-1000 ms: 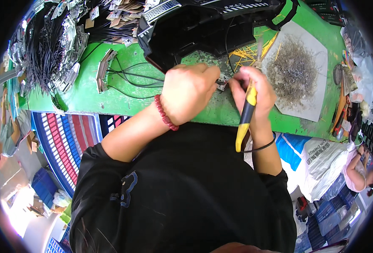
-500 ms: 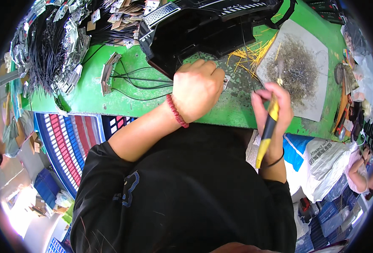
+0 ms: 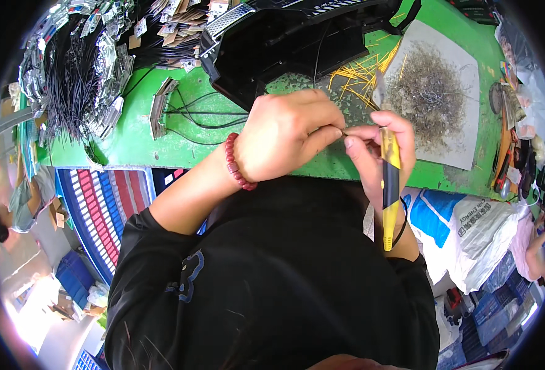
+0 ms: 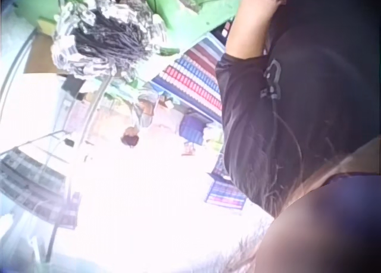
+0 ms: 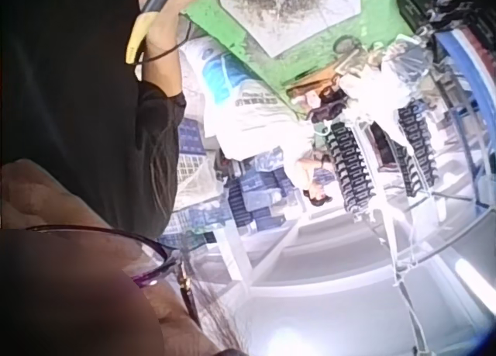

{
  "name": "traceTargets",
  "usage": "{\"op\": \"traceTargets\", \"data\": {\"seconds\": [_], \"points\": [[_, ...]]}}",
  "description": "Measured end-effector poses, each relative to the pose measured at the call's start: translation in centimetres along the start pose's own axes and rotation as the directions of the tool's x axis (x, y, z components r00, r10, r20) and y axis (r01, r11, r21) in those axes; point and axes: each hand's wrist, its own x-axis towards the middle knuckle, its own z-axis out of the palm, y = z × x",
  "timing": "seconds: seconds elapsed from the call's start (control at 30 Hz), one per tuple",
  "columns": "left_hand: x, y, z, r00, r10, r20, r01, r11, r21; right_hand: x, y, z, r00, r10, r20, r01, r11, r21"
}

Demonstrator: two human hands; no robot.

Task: Assembling and cutting wires for electronic components at a factory workbench.

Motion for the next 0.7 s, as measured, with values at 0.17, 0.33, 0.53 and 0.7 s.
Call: {"op": "traceTargets", "data": {"seconds": [0.17, 0.33, 0.53, 0.7], "points": [[-0.2, 0.6, 0.1, 0.980, -0.192, 0.058, 0.200, 0.958, -0.205, 0.1, -0.3, 0.3, 0.997, -0.074, -0.009, 0.074, 0.996, 0.055], [-0.4, 0.3, -0.3, 0.956, -0.283, 0.078, 0.287, 0.849, -0.444, 0.4, -0.2, -0.4, 0.993, -0.119, 0.002, 0.117, 0.980, 0.162], [-0.5, 0.0, -0.1, 0.941, -0.314, 0.127, 0.331, 0.774, -0.540, 0.8, 0.5, -0.4, 0.974, -0.211, 0.077, 0.204, 0.974, 0.095], [-0.3, -0.2, -0.6, 0.914, -0.344, 0.216, 0.402, 0.686, -0.607, 0.9, 0.2, 0.0, 0.974, -0.215, 0.075, 0.205, 0.970, 0.128]]}}
